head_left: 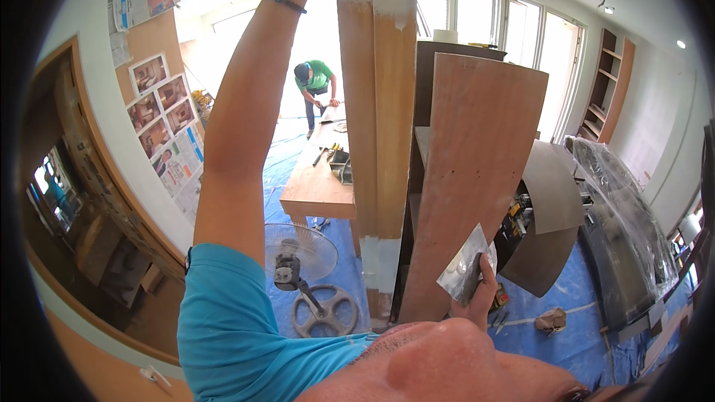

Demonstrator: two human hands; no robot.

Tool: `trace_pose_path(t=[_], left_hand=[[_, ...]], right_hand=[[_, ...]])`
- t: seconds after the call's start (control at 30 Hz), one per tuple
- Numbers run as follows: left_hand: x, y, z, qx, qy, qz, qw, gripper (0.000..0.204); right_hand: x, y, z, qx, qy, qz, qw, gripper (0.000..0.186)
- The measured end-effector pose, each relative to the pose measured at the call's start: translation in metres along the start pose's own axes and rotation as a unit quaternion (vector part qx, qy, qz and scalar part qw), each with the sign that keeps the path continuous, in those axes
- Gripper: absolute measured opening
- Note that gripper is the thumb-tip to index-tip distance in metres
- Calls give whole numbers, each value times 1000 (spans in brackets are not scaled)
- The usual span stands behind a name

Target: The person applies plaster to a vertical wooden surface using a putty knife and a hawk. They repeatedly scoop plaster from a bucket, spread it onto the wood, and smooth the surface. Another person is visible in the background moving materials.

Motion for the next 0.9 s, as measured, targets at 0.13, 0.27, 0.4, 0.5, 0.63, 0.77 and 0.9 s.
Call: trace_pose_path(t=[0.13,0.27,0.4,0.5,0.63,0.77,0.9], left_hand=[[-15,10,-5,17,-38,-25,999,23],[-30,28,-12,13,-38,-7,999,28],[-41,42,-20,26,-56,11,998,37],[-54,45,-22,-3,-100,-48,994,41],[-65,65,-34,13,-98,27,995,41],[-87,75,-41,-5,-84,6,996,32],[-113,86,-48,3,-129,38,991,59]], right_hand=[[0,3,1,3,-1,-2,1000,36],[0,4,3,8,-11,4,1000,35],[0,4,1,11,-14,8,1000,33],[1,5,-1,7,-16,12,1000,32],[2,7,-2,8,-17,19,1000,32],[0,8,0,9,-24,25,999,33],[0,10,5,3,-29,31,999,34]])
Point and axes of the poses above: each hand's wrist, its own x-axis towards the middle knuckle, its own z-axis out of the palm, y = z × x, the point moved 6 cm from there along x, towards the middle knuckle, and after that the axes turned 14 degrees about z, right-handed, at the moved point
